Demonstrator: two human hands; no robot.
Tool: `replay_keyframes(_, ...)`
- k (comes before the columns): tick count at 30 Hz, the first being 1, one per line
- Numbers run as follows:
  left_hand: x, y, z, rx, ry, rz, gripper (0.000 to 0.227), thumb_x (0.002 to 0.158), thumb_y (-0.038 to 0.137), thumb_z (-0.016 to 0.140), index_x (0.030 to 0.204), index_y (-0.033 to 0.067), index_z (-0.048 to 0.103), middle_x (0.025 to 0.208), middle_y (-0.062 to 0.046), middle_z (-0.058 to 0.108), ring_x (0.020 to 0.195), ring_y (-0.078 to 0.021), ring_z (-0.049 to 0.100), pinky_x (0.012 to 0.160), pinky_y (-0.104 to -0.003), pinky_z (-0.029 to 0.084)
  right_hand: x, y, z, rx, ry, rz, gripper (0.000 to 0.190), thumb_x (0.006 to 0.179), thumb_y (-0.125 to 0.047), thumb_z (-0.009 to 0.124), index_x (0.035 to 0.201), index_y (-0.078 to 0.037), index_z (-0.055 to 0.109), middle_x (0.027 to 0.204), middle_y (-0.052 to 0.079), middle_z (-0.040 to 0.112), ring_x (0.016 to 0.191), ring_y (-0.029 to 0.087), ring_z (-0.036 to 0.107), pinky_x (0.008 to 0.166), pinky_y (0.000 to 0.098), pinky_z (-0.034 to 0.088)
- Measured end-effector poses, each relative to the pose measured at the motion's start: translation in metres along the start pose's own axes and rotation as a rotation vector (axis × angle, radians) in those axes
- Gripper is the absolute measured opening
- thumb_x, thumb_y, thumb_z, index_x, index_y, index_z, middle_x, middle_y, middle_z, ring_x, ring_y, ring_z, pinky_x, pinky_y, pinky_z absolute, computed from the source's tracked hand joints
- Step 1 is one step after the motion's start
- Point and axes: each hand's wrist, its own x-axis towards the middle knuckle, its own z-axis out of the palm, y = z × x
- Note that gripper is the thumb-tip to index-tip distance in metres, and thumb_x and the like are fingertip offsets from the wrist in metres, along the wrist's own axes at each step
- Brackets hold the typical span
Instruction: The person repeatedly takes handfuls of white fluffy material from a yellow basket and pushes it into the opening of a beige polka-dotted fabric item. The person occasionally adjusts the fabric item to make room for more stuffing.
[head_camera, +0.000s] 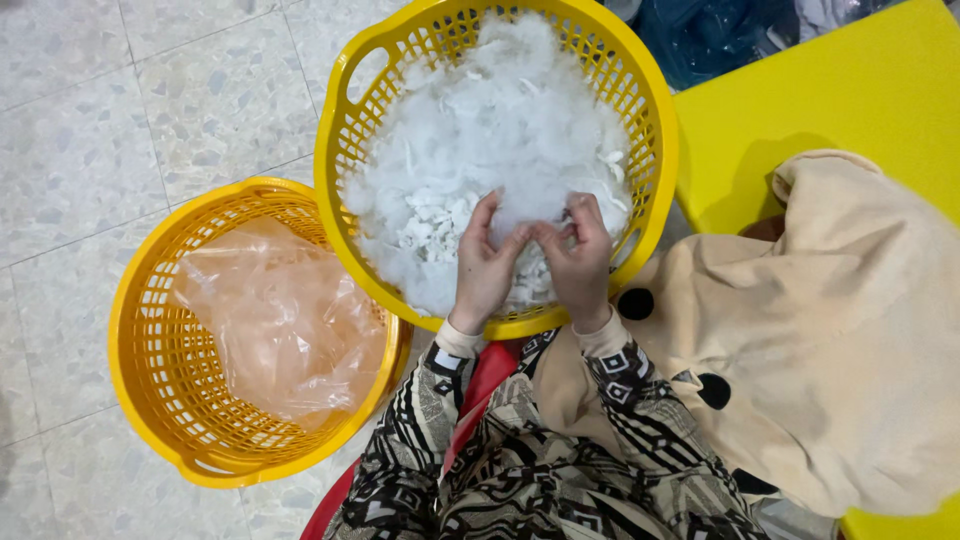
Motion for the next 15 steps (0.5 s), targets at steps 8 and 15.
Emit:
replay_keyframes(8,0.029,-0.055,-0.023,0.059,0.324,-0.005,0.017,0.104,0.013,0.06,0.103,-0.0022,0.068,0.084,0.002,0.064,0.076,-0.0063,0.053,0.066,-0.024,0.044,-0.025,-0.005,0.017,0.099,0.072,-0.178,0.007,0.095,0.007,0.067,0.097,0.005,0.06,0.094,0.01,0.057,0.088,0.02,0.054,0.078,0.0284,0.045)
replay_keyframes(15,0.07,-0.058,-0.115,-0.023,0.646,-0.054,0.025,0.106,0.024,0.055,0.108,0.0016,0.064,0.083,-0.001,0.065,0.07,-0.0103,0.055,0.062,-0.027,0.044,-0.007,-0.051,-0.038,0.129,0.413,-0.373,0.01,0.099,0.01,0.061,0.107,0.004,0.063,0.104,0.011,0.061,0.096,0.02,0.058,0.085,0.0283,0.049)
